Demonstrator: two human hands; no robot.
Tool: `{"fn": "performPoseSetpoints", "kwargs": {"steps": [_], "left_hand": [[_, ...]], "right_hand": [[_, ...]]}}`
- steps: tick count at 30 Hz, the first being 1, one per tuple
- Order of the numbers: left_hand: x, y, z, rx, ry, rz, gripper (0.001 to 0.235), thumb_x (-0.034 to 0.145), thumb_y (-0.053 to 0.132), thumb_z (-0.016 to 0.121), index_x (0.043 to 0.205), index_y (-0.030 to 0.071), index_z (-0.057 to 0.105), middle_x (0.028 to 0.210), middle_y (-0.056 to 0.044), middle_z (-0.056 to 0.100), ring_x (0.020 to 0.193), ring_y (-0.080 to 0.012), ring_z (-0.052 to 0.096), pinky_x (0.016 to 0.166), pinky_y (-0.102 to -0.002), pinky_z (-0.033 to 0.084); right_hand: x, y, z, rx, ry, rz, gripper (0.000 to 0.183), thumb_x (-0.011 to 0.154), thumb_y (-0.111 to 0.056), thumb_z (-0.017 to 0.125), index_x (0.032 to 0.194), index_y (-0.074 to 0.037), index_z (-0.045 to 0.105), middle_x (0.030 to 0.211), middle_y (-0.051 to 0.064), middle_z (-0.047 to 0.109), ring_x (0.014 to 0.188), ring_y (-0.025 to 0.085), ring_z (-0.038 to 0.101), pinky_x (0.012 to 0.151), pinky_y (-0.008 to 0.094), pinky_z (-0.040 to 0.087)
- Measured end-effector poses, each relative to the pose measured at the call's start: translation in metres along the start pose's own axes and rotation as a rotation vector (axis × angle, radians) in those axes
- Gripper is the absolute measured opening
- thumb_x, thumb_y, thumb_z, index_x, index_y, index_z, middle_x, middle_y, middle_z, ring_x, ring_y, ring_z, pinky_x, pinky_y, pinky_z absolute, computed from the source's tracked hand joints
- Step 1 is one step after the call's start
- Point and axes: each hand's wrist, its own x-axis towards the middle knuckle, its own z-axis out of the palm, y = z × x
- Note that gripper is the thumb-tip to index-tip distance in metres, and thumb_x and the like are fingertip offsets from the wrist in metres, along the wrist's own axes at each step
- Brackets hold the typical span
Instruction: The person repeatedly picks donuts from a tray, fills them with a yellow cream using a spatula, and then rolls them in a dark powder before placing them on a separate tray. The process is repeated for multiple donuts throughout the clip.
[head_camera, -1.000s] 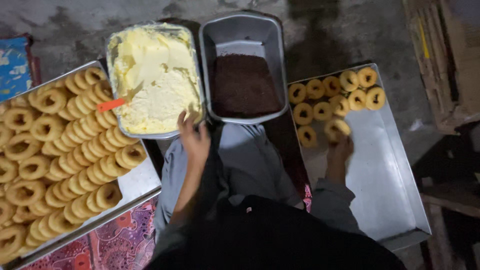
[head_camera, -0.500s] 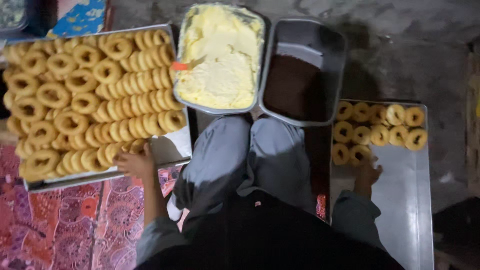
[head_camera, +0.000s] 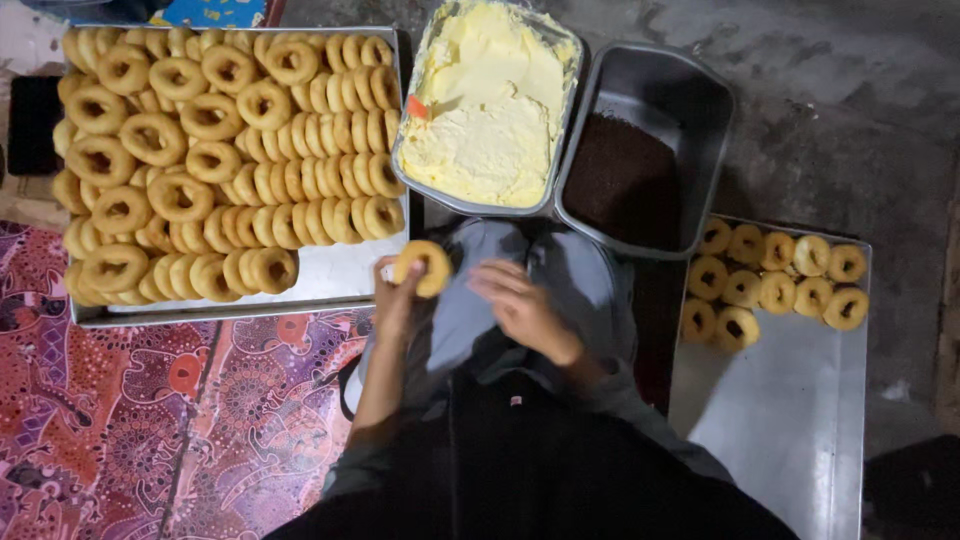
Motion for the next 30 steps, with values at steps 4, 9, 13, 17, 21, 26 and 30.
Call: {"fn": "performPoseSetpoints", "kwargs": {"steps": [4,9,13,17,21,26,30], "left_hand": [[-0.045,0.037,0.04,-0.298,-0.454,-0.241,0.061,0.092,0.068,0.051,0.127,0.018,0.049,0.125,-0.006,0.061,0.11,-0.0214,0.062,0.084,-0.043,0.056],[-0.051,0.048,0.06,-0.416,-0.639,-0.355,0.074,0.094,0.078,0.035,0.125,0.013,0.051,0.127,-0.01,0.064,0.115,-0.0272,0.065,0.094,-0.052,0.053],[-0.045,0.019,0.074,-0.371,-0.692,-0.43,0.071,0.098,0.069,0.038,0.141,0.014,0.053,0.132,-0.01,0.064,0.12,-0.0271,0.063,0.099,-0.048,0.052],[-0.05,0.009,0.072,-0.4,-0.782,-0.228,0.045,0.111,0.038,0.057,0.148,0.014,0.046,0.126,-0.009,0.056,0.124,-0.0297,0.06,0.102,-0.066,0.052],[-0.055,0.026,0.069,-0.455,-0.64,-0.153,0.055,0.099,0.039,0.059,0.148,0.02,0.043,0.139,-0.005,0.057,0.129,-0.0268,0.059,0.105,-0.068,0.056],[-0.038,0.034,0.077,-0.602,-0.579,-0.517,0.075,0.093,0.075,0.038,0.135,0.014,0.056,0.124,-0.014,0.068,0.108,-0.0319,0.069,0.085,-0.056,0.059],[-0.017,0.019,0.067,-0.598,-0.536,-0.449,0.065,0.103,0.063,0.044,0.136,0.008,0.057,0.121,-0.018,0.067,0.108,-0.0342,0.068,0.091,-0.057,0.058]], "right_hand": [[0.054,-0.043,-0.012,-0.042,-0.111,-0.042,0.027,0.08,-0.004,0.078,0.107,-0.009,0.072,0.113,0.012,0.07,0.111,0.035,0.065,0.1,0.045,0.052],[0.065,-0.061,-0.054,0.017,-0.058,0.107,0.034,0.08,-0.007,0.081,0.112,-0.007,0.07,0.114,0.011,0.071,0.11,0.033,0.067,0.096,0.043,0.052],[0.057,-0.061,-0.042,-0.125,0.054,-0.183,0.032,0.081,-0.008,0.083,0.11,-0.012,0.07,0.108,0.006,0.071,0.107,0.028,0.066,0.099,0.046,0.052],[0.069,-0.025,-0.039,-0.213,0.321,0.152,0.027,0.084,-0.005,0.079,0.11,-0.007,0.071,0.109,0.013,0.071,0.107,0.033,0.066,0.095,0.042,0.053],[0.072,0.006,-0.051,0.415,0.5,0.566,0.027,0.092,-0.008,0.075,0.119,-0.008,0.069,0.114,0.01,0.073,0.107,0.026,0.068,0.097,0.035,0.054],[0.047,-0.006,-0.014,0.259,-0.009,0.228,0.032,0.083,-0.006,0.082,0.115,-0.007,0.075,0.113,0.011,0.074,0.113,0.026,0.067,0.097,0.036,0.055],[0.081,0.036,0.003,0.212,-0.017,0.314,0.031,0.086,-0.007,0.078,0.116,-0.007,0.073,0.117,0.01,0.074,0.111,0.023,0.071,0.098,0.036,0.056]]}}
